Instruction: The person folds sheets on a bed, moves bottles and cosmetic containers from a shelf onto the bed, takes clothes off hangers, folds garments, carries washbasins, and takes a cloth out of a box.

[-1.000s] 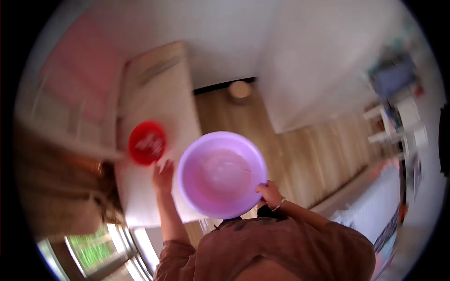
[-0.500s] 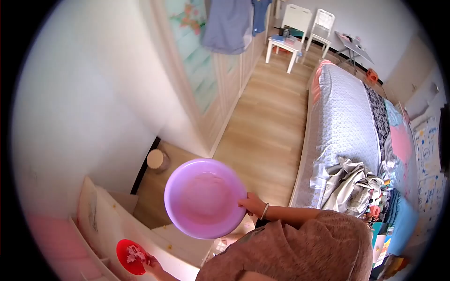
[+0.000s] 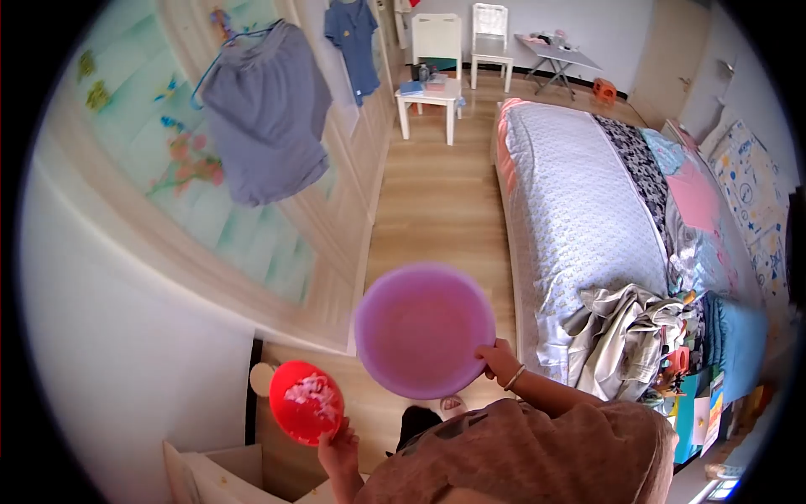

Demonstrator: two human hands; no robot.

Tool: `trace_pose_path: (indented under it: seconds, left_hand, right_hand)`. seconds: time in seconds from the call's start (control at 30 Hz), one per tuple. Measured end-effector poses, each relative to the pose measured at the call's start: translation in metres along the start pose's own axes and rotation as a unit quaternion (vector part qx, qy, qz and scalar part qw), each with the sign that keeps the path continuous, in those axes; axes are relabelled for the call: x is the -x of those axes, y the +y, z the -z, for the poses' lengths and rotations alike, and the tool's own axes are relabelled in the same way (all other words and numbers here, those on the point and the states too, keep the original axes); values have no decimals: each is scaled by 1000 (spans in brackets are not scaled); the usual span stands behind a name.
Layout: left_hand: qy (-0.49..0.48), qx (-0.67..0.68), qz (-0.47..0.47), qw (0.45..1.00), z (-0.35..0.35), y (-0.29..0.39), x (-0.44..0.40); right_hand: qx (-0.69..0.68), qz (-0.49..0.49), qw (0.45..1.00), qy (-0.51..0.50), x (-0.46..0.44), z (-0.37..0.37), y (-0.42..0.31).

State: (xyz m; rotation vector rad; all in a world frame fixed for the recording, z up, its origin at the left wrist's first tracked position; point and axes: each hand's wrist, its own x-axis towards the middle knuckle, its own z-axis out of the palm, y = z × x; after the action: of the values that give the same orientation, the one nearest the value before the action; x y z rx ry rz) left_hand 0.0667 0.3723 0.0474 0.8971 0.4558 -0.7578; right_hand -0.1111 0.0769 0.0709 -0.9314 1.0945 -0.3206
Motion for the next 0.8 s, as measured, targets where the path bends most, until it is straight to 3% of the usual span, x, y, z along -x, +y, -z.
trace_pose_path:
  seconds: [0.13,0.23,0.4,0.5,0.8]
  left_hand:
    - [-37,-74,50,995,-95,-8,-42]
    - [-141,-149,96,974,-152,-10,-83]
    - [-198,-233,108,946,-259,-7,-154]
    - [-236,-252,139,928,-322,-9,-192]
    - [-342,-310,183,868,-519,-52,-311]
  right_hand:
    - [-65,16,995,80,-41,23,-21]
    - [-112,30,979,165,-73,33,-49]
    - [-146,51,965,214,-127,52,-92]
    - [-241,48,942,228,-151,58,-122]
    - [-224,56,903,362,-261,90,-229]
